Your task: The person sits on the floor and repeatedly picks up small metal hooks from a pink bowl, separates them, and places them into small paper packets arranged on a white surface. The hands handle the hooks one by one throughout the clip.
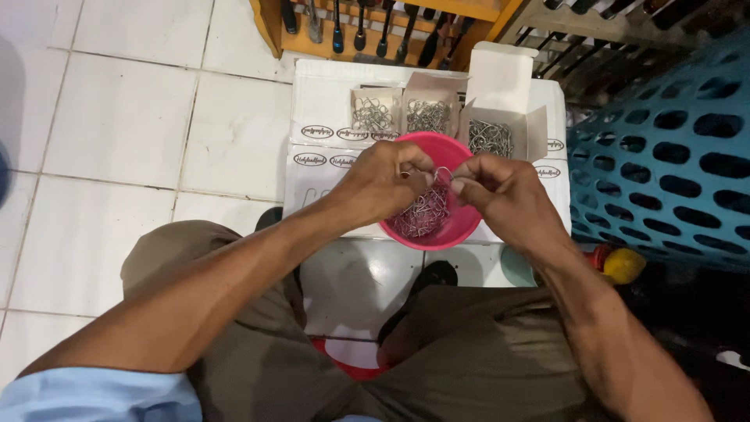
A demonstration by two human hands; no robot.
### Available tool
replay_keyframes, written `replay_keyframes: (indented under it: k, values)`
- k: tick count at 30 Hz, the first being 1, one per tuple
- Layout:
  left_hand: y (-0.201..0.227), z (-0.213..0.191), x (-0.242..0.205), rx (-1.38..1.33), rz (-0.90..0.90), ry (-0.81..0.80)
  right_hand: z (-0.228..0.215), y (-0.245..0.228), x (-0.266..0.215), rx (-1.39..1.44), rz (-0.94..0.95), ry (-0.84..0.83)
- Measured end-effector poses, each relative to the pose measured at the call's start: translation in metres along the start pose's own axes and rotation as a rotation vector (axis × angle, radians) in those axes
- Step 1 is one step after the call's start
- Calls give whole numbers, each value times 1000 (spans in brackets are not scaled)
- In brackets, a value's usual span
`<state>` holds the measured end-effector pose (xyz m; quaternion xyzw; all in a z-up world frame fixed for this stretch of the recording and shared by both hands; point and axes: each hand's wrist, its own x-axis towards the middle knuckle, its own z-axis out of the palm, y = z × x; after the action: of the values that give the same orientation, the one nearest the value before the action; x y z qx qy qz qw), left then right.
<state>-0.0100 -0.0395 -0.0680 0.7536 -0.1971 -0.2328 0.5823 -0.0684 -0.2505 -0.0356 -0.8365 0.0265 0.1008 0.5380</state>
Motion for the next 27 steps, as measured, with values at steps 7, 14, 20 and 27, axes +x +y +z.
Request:
replay_keyframes:
  k: [7, 14, 20, 27]
  values:
    - [-2, 12, 2, 114, -1, 5, 7, 12, 7, 64, -25, -49]
    - [5, 8, 5, 209, -159, -62, 10, 26, 17, 11, -50, -87]
    - [6, 4, 5, 98, -132, -5, 10, 8, 15, 80, -27, -47]
    - [-6, 16, 8, 47, 83, 144, 17, 6, 17, 102, -74, -65]
